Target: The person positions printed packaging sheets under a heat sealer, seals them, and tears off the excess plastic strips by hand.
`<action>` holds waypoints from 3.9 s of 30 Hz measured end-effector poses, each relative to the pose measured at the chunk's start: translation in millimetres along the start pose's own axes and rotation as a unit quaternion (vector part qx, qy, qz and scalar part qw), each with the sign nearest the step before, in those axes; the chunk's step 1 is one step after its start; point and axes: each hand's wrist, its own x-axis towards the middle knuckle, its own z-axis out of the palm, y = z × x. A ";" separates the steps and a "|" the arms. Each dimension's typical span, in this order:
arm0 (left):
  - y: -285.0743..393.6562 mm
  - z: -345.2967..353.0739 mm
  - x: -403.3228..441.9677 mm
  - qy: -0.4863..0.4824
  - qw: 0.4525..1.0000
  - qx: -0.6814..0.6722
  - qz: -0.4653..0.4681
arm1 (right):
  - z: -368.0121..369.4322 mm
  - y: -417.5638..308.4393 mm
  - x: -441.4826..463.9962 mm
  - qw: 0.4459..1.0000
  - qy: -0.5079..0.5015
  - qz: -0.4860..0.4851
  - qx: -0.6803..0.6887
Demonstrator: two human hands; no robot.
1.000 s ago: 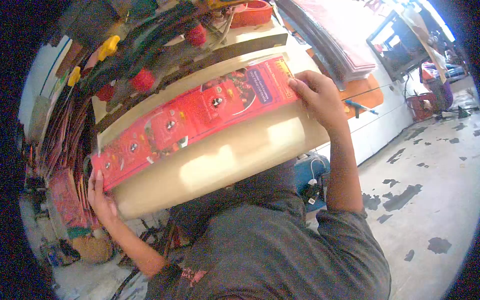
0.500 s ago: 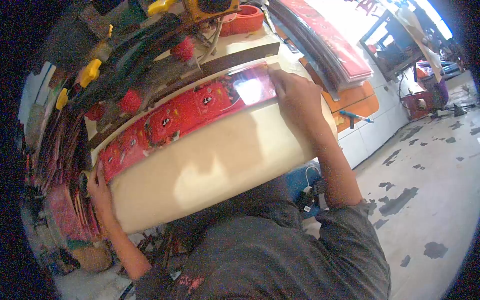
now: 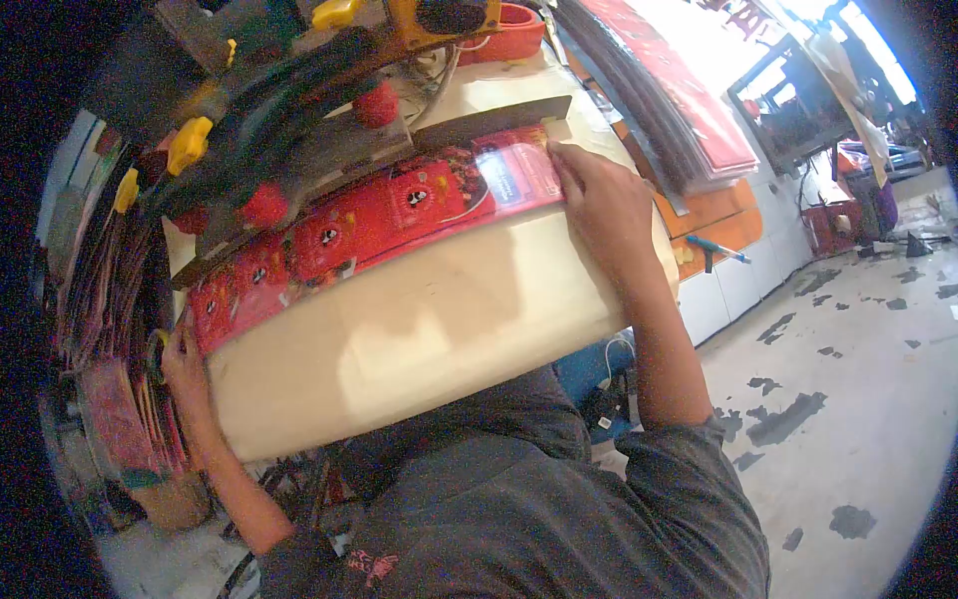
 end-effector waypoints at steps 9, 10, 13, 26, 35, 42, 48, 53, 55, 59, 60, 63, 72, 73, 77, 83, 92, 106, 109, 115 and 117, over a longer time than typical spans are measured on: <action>24.4 -7.4 -9.0 0.013 1.000 0.011 -0.012 | -5.5 -6.1 2.2 0.998 -0.039 0.034 0.035; 28.4 -9.0 -9.4 0.015 1.000 0.015 -0.016 | -4.9 -6.3 2.8 0.997 -0.043 0.042 0.045; 27.1 -9.0 -6.9 0.025 0.999 0.004 -0.029 | -5.6 -8.1 2.9 0.997 -0.050 0.027 0.051; 4.3 4.2 -1.5 0.066 0.998 -0.023 0.011 | -4.5 -6.3 6.3 0.995 -0.077 0.038 0.053; 2.9 6.0 -0.7 0.067 0.997 -0.037 -0.013 | -1.4 2.3 5.8 0.994 -0.082 0.037 0.057; -1.6 12.9 2.3 0.085 0.996 -0.023 0.012 | -3.0 5.2 4.4 0.995 -0.083 0.033 0.050; 9.0 4.6 3.8 0.013 0.997 -0.076 0.021 | -9.3 -8.1 -4.1 0.996 -0.017 0.074 0.044; 10.4 0.3 0.7 -0.002 0.998 -0.056 -0.013 | -4.1 -6.0 0.4 0.998 -0.021 0.048 0.017; -10.5 2.6 1.6 0.001 0.998 -0.061 0.012 | -1.2 -8.2 1.1 0.999 -0.019 0.042 0.014; -3.2 3.1 3.1 0.006 0.997 -0.072 0.014 | 0.3 -4.2 2.2 0.999 -0.020 0.038 0.019; -2.1 2.3 3.3 0.006 0.997 -0.071 0.013 | 0.4 -3.5 2.1 0.999 -0.020 0.038 0.019; 0.6 0.9 2.6 0.003 0.999 -0.040 -0.002 | 0.5 -2.2 2.3 0.999 -0.019 0.040 0.006; 3.3 1.2 4.1 0.006 0.999 -0.040 -0.005 | 0.5 -0.1 0.4 0.999 0.000 0.035 0.031; 5.4 0.8 3.4 0.002 0.999 -0.041 -0.014 | 0.3 -0.1 0.8 0.999 -0.002 0.034 0.029; 8.0 0.4 2.4 -0.005 0.999 -0.040 -0.017 | -1.2 -1.0 0.8 0.999 0.002 0.024 0.032; 23.7 -2.9 -6.5 0.022 1.000 -0.017 0.015 | -0.4 -2.3 -0.4 0.999 0.010 0.032 0.025; 8.3 -12.2 -28.0 0.026 0.993 -0.113 -0.006 | -14.7 0.1 -10.3 0.984 -0.072 0.028 0.162; 3.1 -2.5 -35.7 0.055 0.987 -0.152 0.001 | -14.8 -7.7 -12.0 0.985 -0.080 0.036 0.150; -0.8 2.9 -36.1 0.080 0.990 -0.112 0.021 | -13.2 -6.6 -13.4 0.983 -0.079 0.065 0.151; -2.3 6.7 -37.1 0.061 0.992 -0.101 0.040 | -10.6 -5.1 -14.8 0.991 -0.021 0.011 0.129; 2.0 2.7 -38.5 0.066 0.994 -0.082 0.018 | -16.5 -10.5 -14.5 0.990 -0.023 0.021 0.139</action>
